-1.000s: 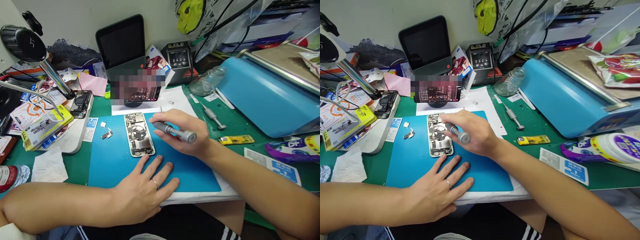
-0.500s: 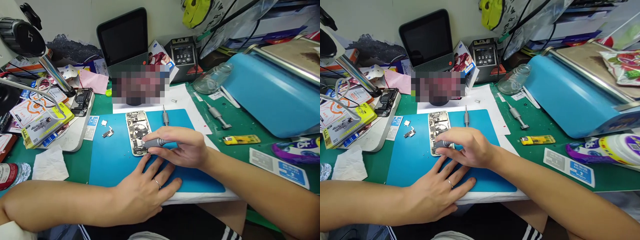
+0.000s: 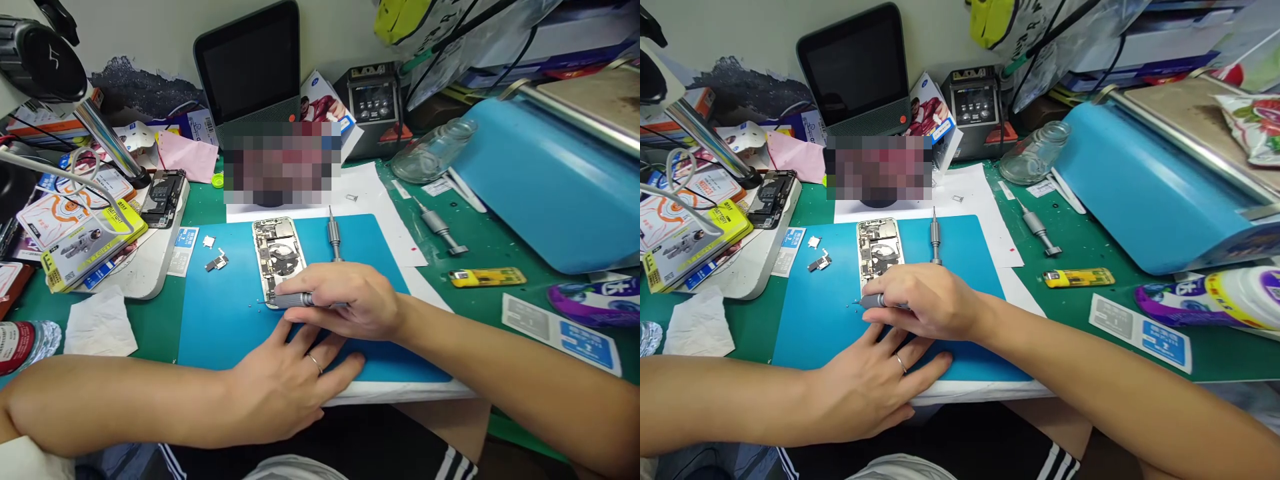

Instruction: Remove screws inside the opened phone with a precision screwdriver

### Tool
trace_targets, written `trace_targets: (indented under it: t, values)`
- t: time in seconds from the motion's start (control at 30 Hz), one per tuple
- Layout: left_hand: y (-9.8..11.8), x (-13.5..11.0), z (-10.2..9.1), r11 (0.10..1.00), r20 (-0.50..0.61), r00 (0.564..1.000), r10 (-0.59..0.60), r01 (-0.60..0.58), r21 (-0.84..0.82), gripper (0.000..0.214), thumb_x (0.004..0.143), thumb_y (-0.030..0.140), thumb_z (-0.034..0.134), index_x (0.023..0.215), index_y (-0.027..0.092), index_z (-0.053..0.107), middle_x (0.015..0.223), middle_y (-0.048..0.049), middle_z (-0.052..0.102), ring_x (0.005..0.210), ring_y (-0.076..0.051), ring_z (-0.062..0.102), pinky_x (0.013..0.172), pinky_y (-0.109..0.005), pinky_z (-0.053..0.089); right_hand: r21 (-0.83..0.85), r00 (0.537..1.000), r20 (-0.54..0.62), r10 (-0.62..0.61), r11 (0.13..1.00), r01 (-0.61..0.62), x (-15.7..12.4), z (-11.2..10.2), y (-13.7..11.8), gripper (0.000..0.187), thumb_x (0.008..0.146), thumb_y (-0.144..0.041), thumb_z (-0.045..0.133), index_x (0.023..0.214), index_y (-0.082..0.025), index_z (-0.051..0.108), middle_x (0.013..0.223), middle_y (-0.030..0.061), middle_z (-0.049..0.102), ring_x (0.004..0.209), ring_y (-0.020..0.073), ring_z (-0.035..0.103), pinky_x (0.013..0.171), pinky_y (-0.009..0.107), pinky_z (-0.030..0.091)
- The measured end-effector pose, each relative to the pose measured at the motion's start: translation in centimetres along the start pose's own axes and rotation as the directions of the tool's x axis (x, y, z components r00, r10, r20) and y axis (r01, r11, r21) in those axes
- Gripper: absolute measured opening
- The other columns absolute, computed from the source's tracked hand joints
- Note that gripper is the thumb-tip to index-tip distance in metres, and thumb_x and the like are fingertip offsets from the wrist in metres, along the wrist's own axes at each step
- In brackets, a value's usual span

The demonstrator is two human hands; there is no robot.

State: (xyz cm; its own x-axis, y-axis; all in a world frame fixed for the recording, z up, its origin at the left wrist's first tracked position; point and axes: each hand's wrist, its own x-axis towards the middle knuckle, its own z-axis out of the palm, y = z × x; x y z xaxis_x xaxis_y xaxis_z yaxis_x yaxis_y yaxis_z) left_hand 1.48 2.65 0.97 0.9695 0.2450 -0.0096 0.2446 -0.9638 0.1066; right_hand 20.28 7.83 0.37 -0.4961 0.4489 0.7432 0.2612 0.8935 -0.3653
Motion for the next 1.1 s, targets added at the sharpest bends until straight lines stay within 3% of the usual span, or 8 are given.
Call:
trace_targets:
  t: [0.2,0.43,0.6,0.7,0.8,0.9,0.97,1.1]
  values:
    - [-0.1,0.1,-0.1,1.000,0.038,0.999,0.005,-0.005,0.001,0.076,0.090,0.048,0.065,0.152,0.016,0.036,0.152,-0.0152,0.044,0.133,-0.035,0.042,0.107,-0.050,0.036,-0.077,0.997,0.035,-0.062,0.995,0.065,-0.3,0.5,0.4,0.024,0.090,-0.020,0.068,0.102,-0.024,0.048,0.096,0.0059,0.079,0.083,0.0160,0.077,0.068,0.027,0.064]
    - [0.0,0.0,-0.1,1.000,0.006,1.000,-0.002,0.002,-0.011,0.077,0.087,0.047,0.069,0.151,0.017,0.039,0.150,-0.0149,0.045,0.130,-0.036,0.045,0.107,-0.051,0.038,-0.116,0.997,0.060,-0.048,0.992,0.054,-0.1,0.5,0.2,0.014,0.094,-0.023,0.065,0.091,-0.022,0.051,0.094,0.0065,0.080,0.079,0.0158,0.077,0.066,0.027,0.064]
    - [-0.7,0.3,-1.0,0.997,-0.089,0.994,0.071,-0.074,-0.027,0.065,0.091,0.049,0.062,0.140,0.009,0.050,0.140,-0.0194,0.054,0.127,-0.035,0.049,0.113,-0.049,0.031,-0.044,0.993,-0.018,0.118,0.992,-0.119,0.1,-0.4,0.4,0.023,0.091,-0.022,0.068,0.082,-0.025,0.048,0.094,0.0060,0.079,0.083,0.0167,0.077,0.064,0.028,0.064]
    - [-1.1,0.4,-1.2,0.975,-0.262,0.941,0.216,-0.220,0.013,0.038,0.096,0.034,0.055,0.124,0.009,0.061,0.122,-0.0148,0.063,0.109,-0.025,0.058,0.103,-0.041,0.039,0.087,0.947,-0.212,0.241,0.970,-0.228,0.0,-0.4,0.9,0.025,0.089,-0.021,0.069,0.097,-0.029,0.047,0.090,0.0015,0.077,0.081,0.0175,0.076,0.066,0.032,0.064]
    - [-1.3,0.6,-1.3,0.953,-0.472,0.834,0.284,-0.299,0.045,0.019,0.094,0.026,0.054,0.103,0.014,0.066,0.095,-0.0054,0.065,0.080,-0.017,0.055,0.071,-0.034,0.039,0.149,0.881,-0.331,0.338,0.941,-0.305,0.0,0.0,1.5,0.032,0.090,-0.025,0.067,0.108,-0.033,0.042,0.088,-0.0021,0.072,0.077,0.0183,0.074,0.069,0.037,0.062]
    - [-2.0,1.1,-2.1,0.977,-0.556,0.809,0.192,-0.211,0.030,0.012,0.090,0.025,0.054,0.085,0.017,0.062,0.078,-0.0012,0.061,0.067,-0.015,0.047,0.063,-0.034,0.032,0.166,0.846,-0.333,0.416,0.909,-0.382,0.0,0.1,2.0,0.029,0.092,-0.033,0.064,0.107,-0.034,0.039,0.086,-0.0022,0.071,0.076,0.0193,0.072,0.074,0.040,0.059]
    - [-3.4,1.5,-2.9,1.000,-0.565,0.824,0.029,-0.026,0.014,0.010,0.088,0.021,0.052,0.079,0.019,0.055,0.076,-0.0017,0.060,0.069,-0.016,0.048,0.065,-0.035,0.032,0.187,0.838,-0.336,0.431,0.902,-0.389,0.0,0.1,2.3,0.030,0.093,-0.038,0.063,0.108,-0.032,0.037,0.085,-0.0019,0.070,0.077,0.0191,0.071,0.076,0.040,0.057]
    - [-7.4,1.8,-3.5,0.976,-0.627,0.759,-0.176,0.216,-0.012,0.008,0.087,0.027,0.051,0.082,0.021,0.049,0.080,-0.0033,0.060,0.077,-0.020,0.054,0.071,-0.035,0.035,0.228,0.824,-0.364,0.433,0.900,-0.372,0.1,0.1,2.5,0.031,0.093,-0.033,0.062,0.111,-0.030,0.036,0.084,-0.0024,0.067,0.078,0.0169,0.069,0.074,0.037,0.053]
